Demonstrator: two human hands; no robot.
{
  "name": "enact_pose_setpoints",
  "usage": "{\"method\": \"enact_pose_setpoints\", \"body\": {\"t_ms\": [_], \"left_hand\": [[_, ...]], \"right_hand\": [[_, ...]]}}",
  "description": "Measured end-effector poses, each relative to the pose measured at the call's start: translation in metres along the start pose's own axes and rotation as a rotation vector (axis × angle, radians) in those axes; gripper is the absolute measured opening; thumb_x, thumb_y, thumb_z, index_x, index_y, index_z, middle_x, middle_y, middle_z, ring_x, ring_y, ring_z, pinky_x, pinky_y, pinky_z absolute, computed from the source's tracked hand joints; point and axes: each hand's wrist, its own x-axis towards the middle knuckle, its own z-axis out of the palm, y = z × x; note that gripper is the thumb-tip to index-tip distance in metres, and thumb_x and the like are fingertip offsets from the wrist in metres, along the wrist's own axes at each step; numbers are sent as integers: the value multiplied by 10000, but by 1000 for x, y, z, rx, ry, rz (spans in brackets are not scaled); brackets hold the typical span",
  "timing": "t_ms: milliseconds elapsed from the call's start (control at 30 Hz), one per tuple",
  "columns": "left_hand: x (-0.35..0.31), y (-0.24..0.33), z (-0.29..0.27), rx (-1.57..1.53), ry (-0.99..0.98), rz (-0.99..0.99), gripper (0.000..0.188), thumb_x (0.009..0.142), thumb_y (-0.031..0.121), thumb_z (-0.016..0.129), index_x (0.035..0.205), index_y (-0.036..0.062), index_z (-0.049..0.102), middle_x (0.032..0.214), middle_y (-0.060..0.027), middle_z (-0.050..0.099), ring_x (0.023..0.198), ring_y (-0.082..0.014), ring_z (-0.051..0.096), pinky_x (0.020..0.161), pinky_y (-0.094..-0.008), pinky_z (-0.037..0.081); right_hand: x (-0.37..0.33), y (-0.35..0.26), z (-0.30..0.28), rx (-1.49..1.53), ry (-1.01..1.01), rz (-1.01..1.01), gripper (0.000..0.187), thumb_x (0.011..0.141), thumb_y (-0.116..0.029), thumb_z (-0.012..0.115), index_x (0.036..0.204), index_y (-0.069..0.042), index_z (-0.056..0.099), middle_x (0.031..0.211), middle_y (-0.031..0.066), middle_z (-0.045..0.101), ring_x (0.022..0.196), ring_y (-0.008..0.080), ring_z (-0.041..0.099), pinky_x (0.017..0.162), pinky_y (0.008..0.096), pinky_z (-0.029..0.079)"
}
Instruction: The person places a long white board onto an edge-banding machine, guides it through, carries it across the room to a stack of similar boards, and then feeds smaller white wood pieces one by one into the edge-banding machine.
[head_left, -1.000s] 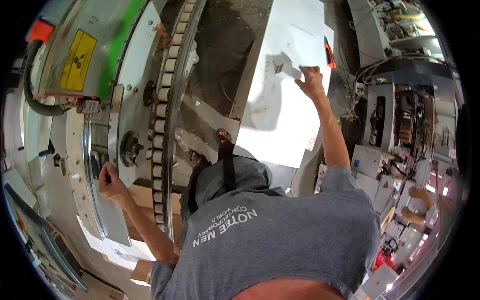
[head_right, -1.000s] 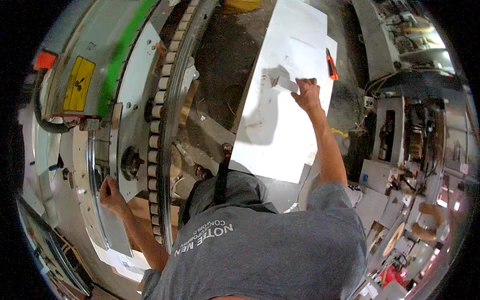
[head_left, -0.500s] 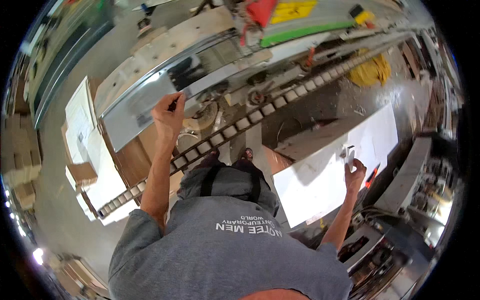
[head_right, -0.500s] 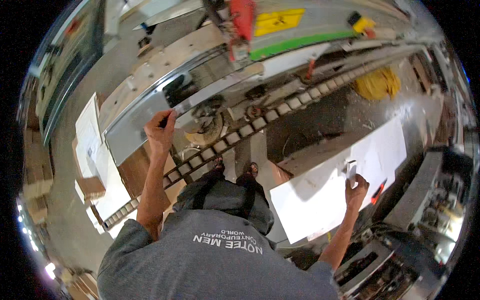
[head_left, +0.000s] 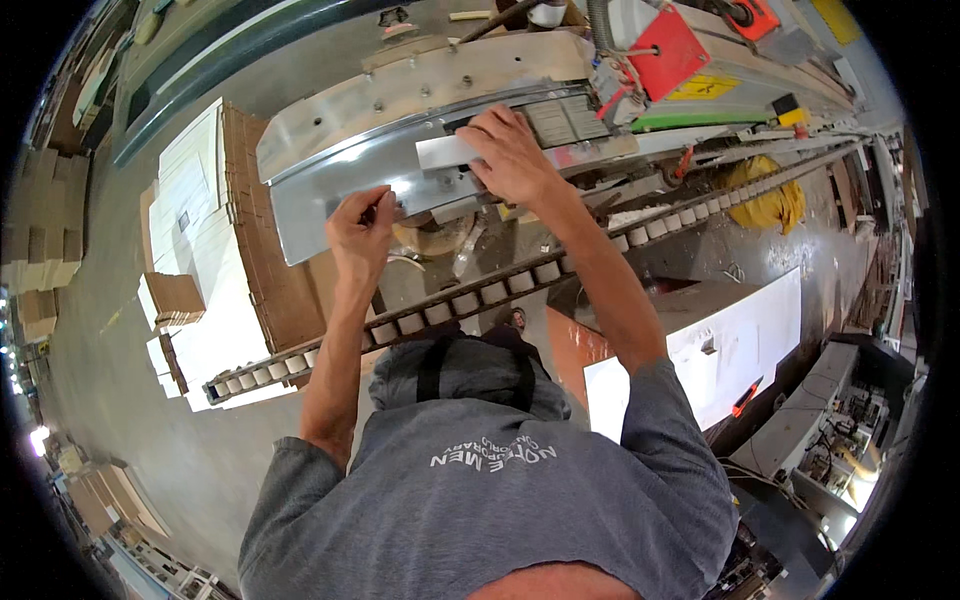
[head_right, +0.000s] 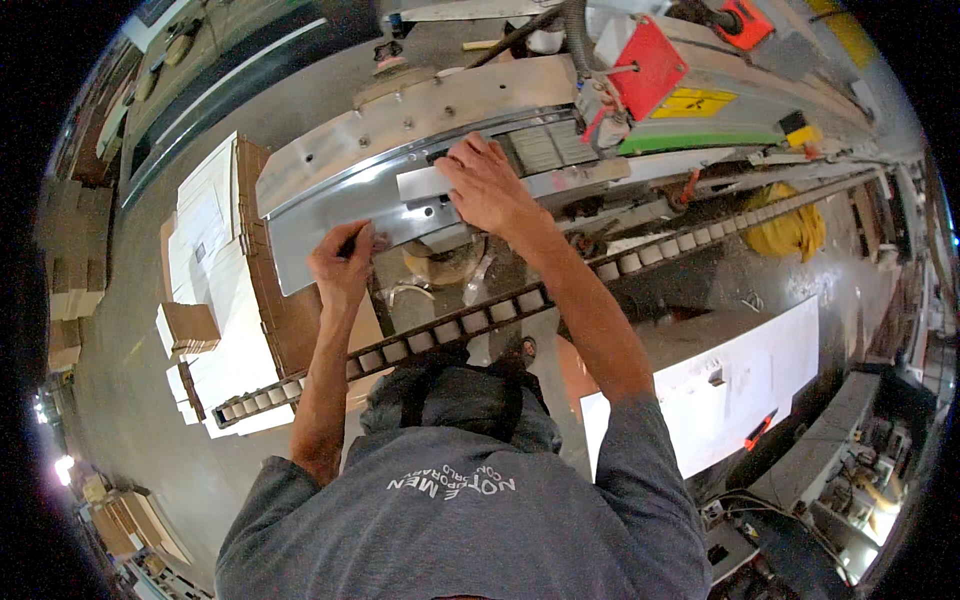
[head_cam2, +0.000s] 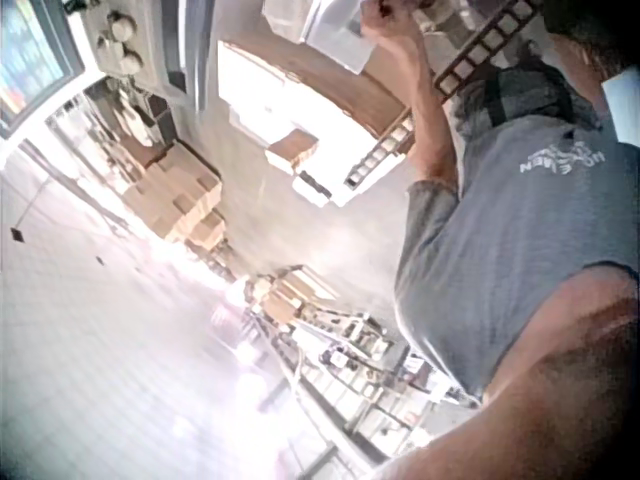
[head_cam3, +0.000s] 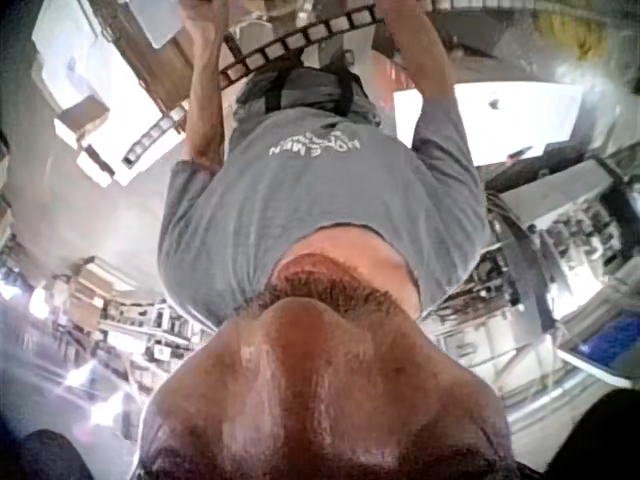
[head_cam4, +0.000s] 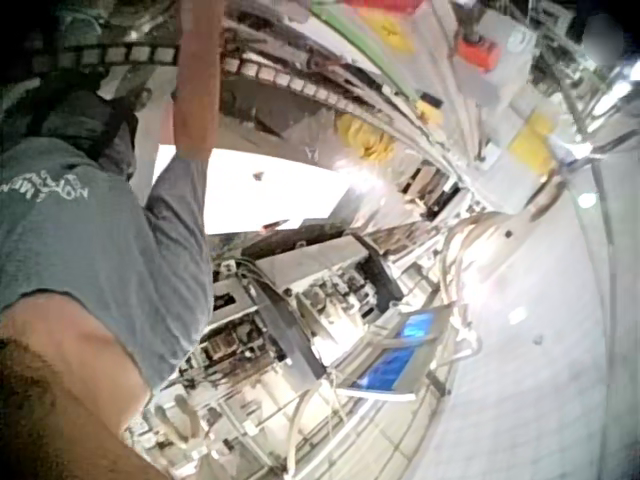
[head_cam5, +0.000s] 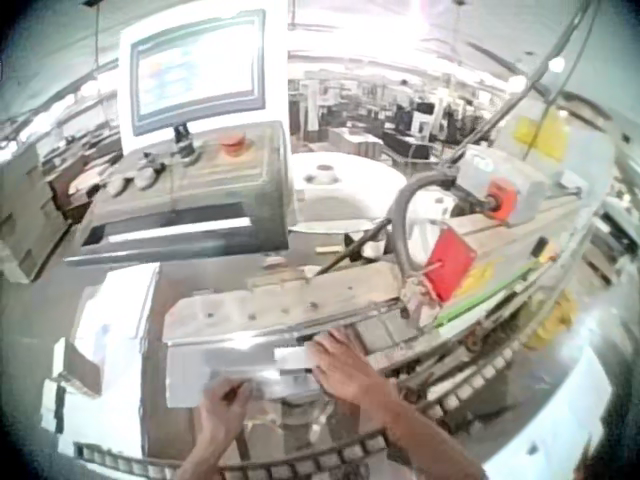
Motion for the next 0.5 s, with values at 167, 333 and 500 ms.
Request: {"method": "enact_pose_setpoints", "body": {"t_ms": [167, 333, 500], "left_hand": [[24, -14, -3, 91, 13, 57, 162, 824, 80, 731, 955, -16, 721, 766, -128, 664, 624, -169, 601, 589, -288, 476], [53, -12, 12, 291, -58, 176, 223, 757, 178, 790, 892, 18, 712, 795, -147, 660, 676, -304, 630, 644, -368, 504], [71, -20, 29, 300, -53, 188, 230, 757, 193, 801, 878, 20, 711, 814, -136, 680, 710, -286, 659, 668, -355, 517]], "right_hand": [[7, -25, 25, 80, 332, 121, 326, 803, -87, 702, 1112, -24, 619, 1051, 134, 606, 960, 329, 532, 894, 422, 441], [-11, -58, 41, 368, 399, 495, 303, 866, -104, 658, 1148, 5, 634, 984, 166, 641, 826, 270, 591, 724, 359, 510], [5, -58, 51, 437, 399, 559, 421, 881, -176, 625, 1201, 90, 558, 1179, 251, 606, 1077, 407, 533, 978, 475, 397]]}}
